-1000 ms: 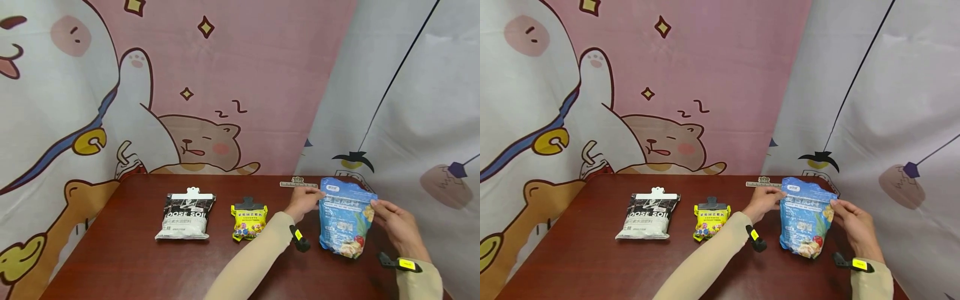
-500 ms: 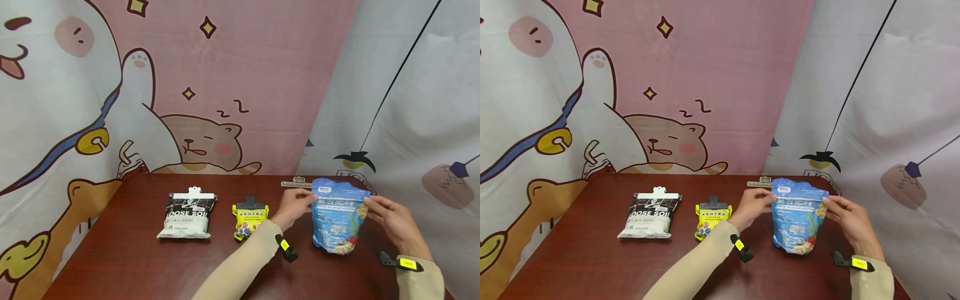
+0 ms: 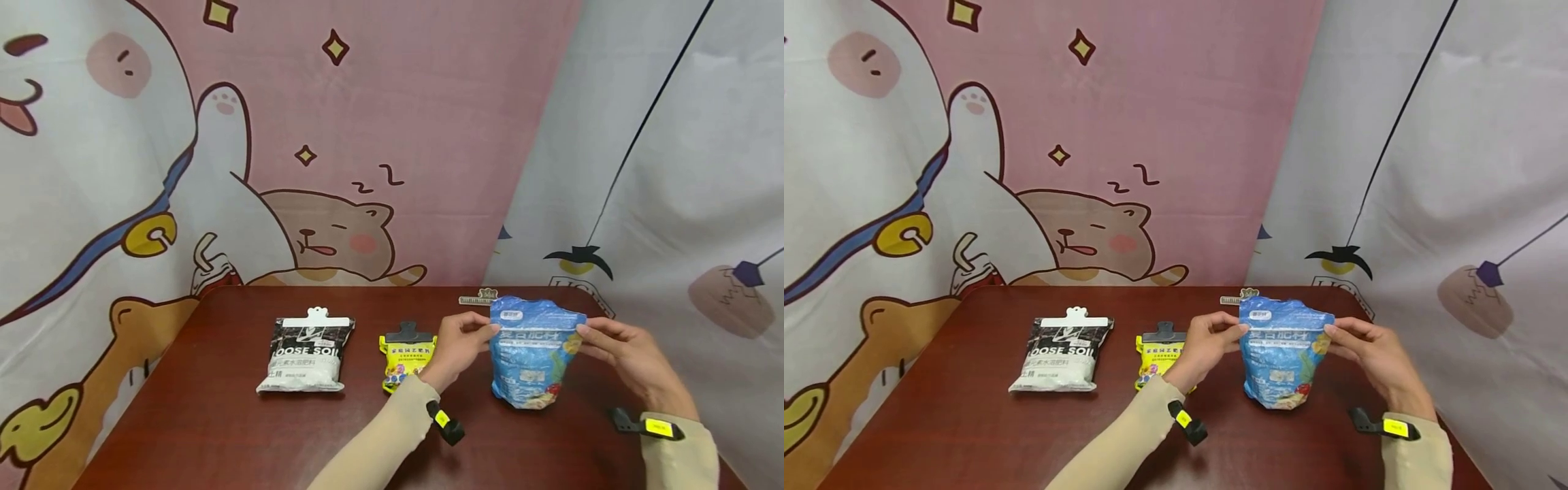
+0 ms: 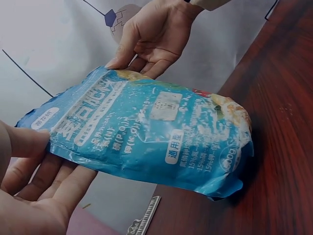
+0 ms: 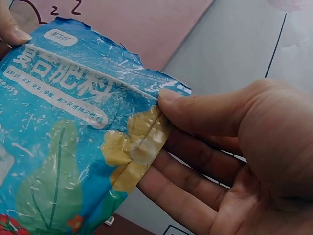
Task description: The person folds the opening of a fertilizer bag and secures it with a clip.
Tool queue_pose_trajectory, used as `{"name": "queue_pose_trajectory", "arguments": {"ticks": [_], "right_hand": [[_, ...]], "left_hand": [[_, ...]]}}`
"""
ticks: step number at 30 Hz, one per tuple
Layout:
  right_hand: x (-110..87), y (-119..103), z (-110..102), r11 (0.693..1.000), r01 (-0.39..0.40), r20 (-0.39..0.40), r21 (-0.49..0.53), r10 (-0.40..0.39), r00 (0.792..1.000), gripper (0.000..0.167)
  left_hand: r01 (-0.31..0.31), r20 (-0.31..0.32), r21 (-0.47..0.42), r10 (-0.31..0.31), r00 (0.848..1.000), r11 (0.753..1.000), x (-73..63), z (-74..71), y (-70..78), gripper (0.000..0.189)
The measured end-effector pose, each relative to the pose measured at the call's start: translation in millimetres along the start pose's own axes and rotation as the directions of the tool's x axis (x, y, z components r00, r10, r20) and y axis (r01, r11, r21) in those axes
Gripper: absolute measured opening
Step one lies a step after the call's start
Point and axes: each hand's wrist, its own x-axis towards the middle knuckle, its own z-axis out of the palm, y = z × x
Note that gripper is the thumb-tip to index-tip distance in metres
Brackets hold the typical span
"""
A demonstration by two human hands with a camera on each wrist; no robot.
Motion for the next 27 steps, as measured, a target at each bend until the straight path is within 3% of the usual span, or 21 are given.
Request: {"name": "queue_pose_trajectory", "arguments": {"ticks": [10,16,20,23,25,27], "right_hand": [[4.3,-2,14,1.000,0.015,0.052,-0.002,-0.015,0.999,0.015],[2.5,1,12,0.998,0.054,0.078,0.022,-0.055,0.995,0.015],[2.4,2,12,0.994,0.097,0.092,0.045,-0.101,0.991,0.019],[3.5,1,14,0.994,0.102,0.088,0.031,-0.104,0.991,0.031],[3.7,0,16,0.995,0.085,0.065,-0.044,-0.082,0.994,0.042],[3.6,-1,16,0.982,0.050,0.032,-0.183,-0.045,0.998,0.052]], "left_hand": [[-0.089,-0.026,0.058,0.091,0.996,0.994,-7.5,-16.9,-2.1,0.007],[-0.131,0.012,0.126,0.130,0.991,0.983,-8.9,-18.9,-0.8,0.008],[-0.206,0.035,0.178,0.203,0.979,0.962,-8.9,-21.6,-1.5,0.014],[-0.267,0.051,0.208,0.262,0.964,0.941,-8.2,-24.3,-2.8,0.022],[-0.309,0.066,0.223,0.302,0.951,0.925,-7.0,-26.1,-3.4,0.029],[-0.354,0.080,0.230,0.345,0.935,0.906,-5.3,-27.8,-3.5,0.039]]}}
